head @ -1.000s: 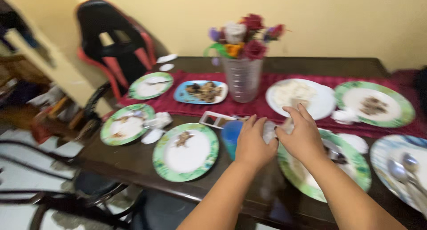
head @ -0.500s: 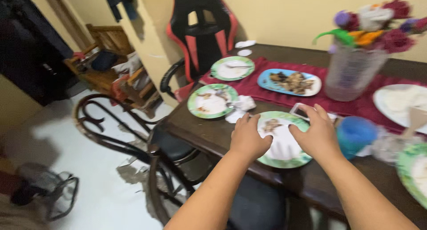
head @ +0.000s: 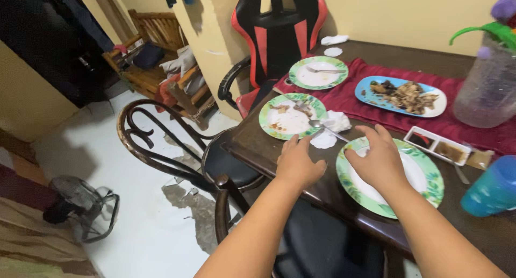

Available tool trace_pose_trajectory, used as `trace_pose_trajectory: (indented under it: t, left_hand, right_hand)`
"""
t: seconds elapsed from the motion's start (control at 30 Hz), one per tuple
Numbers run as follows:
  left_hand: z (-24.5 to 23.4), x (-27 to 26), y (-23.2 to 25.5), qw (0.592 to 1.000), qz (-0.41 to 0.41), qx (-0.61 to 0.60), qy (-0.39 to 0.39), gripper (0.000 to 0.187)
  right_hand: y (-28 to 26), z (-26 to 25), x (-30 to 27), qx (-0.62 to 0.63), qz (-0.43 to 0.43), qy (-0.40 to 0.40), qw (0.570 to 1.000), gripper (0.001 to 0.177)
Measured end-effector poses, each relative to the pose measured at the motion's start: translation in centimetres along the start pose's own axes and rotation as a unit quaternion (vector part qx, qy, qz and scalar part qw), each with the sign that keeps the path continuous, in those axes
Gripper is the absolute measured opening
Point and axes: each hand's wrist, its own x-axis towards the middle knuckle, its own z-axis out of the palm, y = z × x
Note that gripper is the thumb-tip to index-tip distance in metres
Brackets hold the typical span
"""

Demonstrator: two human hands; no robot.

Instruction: The person clears a dining table by stacking used plates, cups, and cutlery. They pour water from a blue cup into a green cup, then gather plates and utensils, stacking them together. The person uses a spoon to scrape remaining food from plates into a larger serving dish before stacking the plates.

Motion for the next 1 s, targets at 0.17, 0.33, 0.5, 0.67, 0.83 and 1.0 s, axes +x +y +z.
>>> trace_pose_trajectory:
  t: [0.17,0.33,0.5,0.67,0.83,1.0]
  left_hand:
    - [-1.7,2.6,-2.5,1.000,-0.009,0.008,-0.007,0.084]
    - [-3.6,4.3,-5.7,0.999,0.007,0.017,-0.029,0.083]
    - [-6.7,5.8,-8.9,0.996,0.042,0.021,-0.071,0.081]
    - [-10.7,6.8,-13.3,0.993,0.077,0.034,-0.088,0.081]
    - [-12.9,8.0,-16.2,0.989,0.093,0.036,-0.108,0.081]
    - [-12.5,9.3,-17.9,0.986,0.125,0.017,-0.107,0.078]
  right_hand:
    - [-1.9,3.5,1.3,-0.076,-0.064,0.026,0.995,0.068]
    - [-3.8,7.0,1.5,-0.084,-0.072,0.042,0.993,0.069]
    - [-6.5,10.2,0.9,-0.075,-0.032,0.060,0.995,0.068]
    - [-9.6,13.9,0.1,-0.121,-0.032,0.096,0.987,0.069]
    - [-12.0,16.3,-0.9,-0.116,-0.009,0.115,0.987,0.070]
    - [-12.2,17.5,0.0,-0.143,0.012,0.120,0.982,0.072]
